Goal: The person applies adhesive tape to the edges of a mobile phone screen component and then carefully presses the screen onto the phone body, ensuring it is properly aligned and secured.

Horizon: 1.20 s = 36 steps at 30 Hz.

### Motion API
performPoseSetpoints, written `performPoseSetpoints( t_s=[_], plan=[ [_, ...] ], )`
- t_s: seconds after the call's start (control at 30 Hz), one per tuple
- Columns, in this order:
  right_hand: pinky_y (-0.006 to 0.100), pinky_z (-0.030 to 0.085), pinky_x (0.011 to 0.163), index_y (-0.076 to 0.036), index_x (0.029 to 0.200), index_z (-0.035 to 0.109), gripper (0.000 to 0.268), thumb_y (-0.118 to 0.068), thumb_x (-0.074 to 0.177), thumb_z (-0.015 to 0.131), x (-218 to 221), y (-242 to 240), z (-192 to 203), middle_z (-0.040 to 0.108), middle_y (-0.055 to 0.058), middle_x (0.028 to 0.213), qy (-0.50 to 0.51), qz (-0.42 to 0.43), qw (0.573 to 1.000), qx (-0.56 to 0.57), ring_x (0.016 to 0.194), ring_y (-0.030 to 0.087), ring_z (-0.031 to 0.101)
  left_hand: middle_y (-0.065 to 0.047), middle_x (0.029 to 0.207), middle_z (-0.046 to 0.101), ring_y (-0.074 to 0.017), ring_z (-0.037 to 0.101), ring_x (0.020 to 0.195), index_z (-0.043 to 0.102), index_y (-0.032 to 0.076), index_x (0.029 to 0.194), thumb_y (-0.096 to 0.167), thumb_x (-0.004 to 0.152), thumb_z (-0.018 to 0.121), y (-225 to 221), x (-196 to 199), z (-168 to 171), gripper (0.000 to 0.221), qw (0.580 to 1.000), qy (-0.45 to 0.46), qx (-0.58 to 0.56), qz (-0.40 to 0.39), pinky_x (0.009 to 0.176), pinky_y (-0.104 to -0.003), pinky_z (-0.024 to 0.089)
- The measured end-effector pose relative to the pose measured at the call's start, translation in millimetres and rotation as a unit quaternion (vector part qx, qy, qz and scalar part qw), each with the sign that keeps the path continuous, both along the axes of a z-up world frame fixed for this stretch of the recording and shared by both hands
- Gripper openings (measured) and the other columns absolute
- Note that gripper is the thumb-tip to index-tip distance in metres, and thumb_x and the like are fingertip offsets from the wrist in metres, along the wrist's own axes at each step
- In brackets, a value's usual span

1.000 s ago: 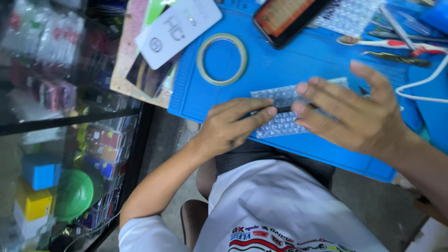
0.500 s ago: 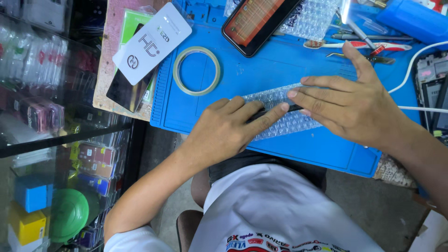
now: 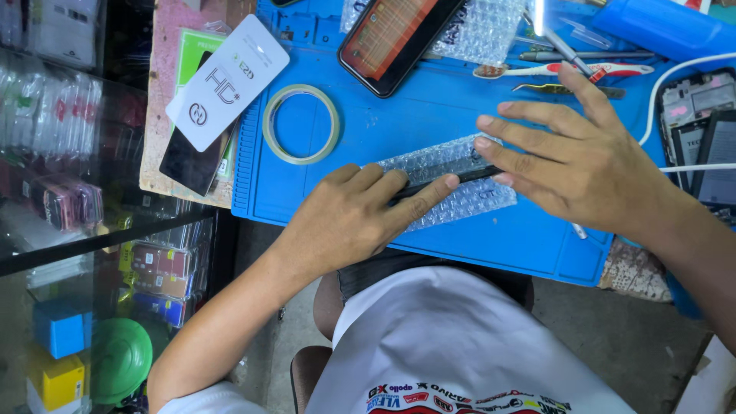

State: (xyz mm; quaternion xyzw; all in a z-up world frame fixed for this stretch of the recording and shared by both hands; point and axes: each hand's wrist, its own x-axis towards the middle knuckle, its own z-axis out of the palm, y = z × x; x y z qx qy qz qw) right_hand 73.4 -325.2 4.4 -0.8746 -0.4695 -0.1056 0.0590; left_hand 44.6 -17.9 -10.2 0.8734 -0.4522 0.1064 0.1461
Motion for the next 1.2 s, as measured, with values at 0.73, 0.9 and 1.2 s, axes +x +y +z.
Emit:
performPoseSetpoints(
  t_s=[0.73,0.9,1.2],
  plan=[
    [0.055,0.039,0.114,0.004,0.119,0.077,0.049,-0.034,0.087,0.081,-25,12,-23,0.073,0.013,0.128,-0.093,-0.053,0.991,0.083,0.118,0.027,0.067,-0.001,0.087,0.056,-0.0168,0.057,0.076,0.052,0.024,0.156,0.013,0.095,0.064,0,-5,-4,0.063,1.000,-0.019,-0.002,0.007,0.064,-0.032,0.047],
    [0.054,0.035,0.117,-0.011,0.114,0.079,0.034,-0.028,0.086,0.084,-20,33,-6,0.078,-0.001,0.107,-0.135,-0.040,0.990,0.030,0.097,0.011,0.070,-0.001,0.092,0.056,-0.0182,0.058,0.080,0.049,0.024,0.158,0.017,0.098,0.064,-1,-8,-9,0.062,0.999,-0.017,-0.030,0.010,0.068,-0.033,0.048],
    [0.041,0.053,0.098,-0.004,0.124,0.072,0.025,-0.018,0.103,0.077,-40,9,-40,0.074,0.009,0.114,0.046,-0.110,0.990,0.075,0.102,0.024,0.070,-0.008,0.124,0.060,-0.0245,0.062,0.110,0.038,0.024,0.160,0.023,0.099,0.070,0,-25,-2,0.069,0.988,-0.069,-0.106,0.093,0.095,-0.043,0.050]
  ],
)
